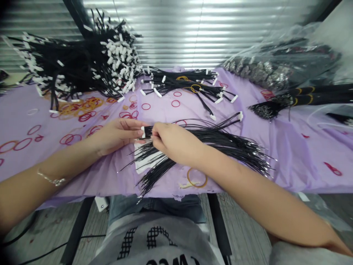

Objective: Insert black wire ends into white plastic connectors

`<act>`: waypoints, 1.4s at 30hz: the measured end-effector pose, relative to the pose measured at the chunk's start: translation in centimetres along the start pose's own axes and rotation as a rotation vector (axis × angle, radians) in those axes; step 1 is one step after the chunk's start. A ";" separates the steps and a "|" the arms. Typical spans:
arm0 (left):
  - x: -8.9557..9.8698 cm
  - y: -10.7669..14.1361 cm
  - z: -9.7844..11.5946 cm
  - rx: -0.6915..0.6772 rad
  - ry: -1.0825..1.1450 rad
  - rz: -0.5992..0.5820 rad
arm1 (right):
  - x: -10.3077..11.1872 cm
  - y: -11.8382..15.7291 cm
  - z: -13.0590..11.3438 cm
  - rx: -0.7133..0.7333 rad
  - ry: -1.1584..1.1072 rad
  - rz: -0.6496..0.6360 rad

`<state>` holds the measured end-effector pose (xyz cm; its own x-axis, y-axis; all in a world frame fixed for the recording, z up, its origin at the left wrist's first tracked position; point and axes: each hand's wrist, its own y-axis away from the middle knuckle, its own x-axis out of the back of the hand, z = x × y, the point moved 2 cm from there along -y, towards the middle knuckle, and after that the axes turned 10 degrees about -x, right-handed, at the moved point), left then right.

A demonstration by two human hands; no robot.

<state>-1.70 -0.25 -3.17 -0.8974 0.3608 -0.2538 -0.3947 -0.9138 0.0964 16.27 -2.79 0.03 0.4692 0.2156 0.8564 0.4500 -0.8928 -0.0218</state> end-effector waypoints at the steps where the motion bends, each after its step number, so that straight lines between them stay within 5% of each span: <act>1: 0.0 0.0 0.0 -0.003 0.003 0.002 | 0.2 0.0 0.1 -0.029 -0.002 0.021; 13: 0.1 0.0 0.1 0.053 0.045 0.001 | 0.6 -0.2 0.8 -0.167 -0.025 0.100; 42: 0.3 -0.1 0.1 0.090 0.009 -0.035 | 0.2 -0.3 0.7 -0.167 0.023 0.074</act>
<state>-1.94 -0.06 -3.17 -0.8813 0.3902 -0.2667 -0.4421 -0.8800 0.1736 16.83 -2.21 -0.12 0.4782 0.1398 0.8671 0.2816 -0.9595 -0.0005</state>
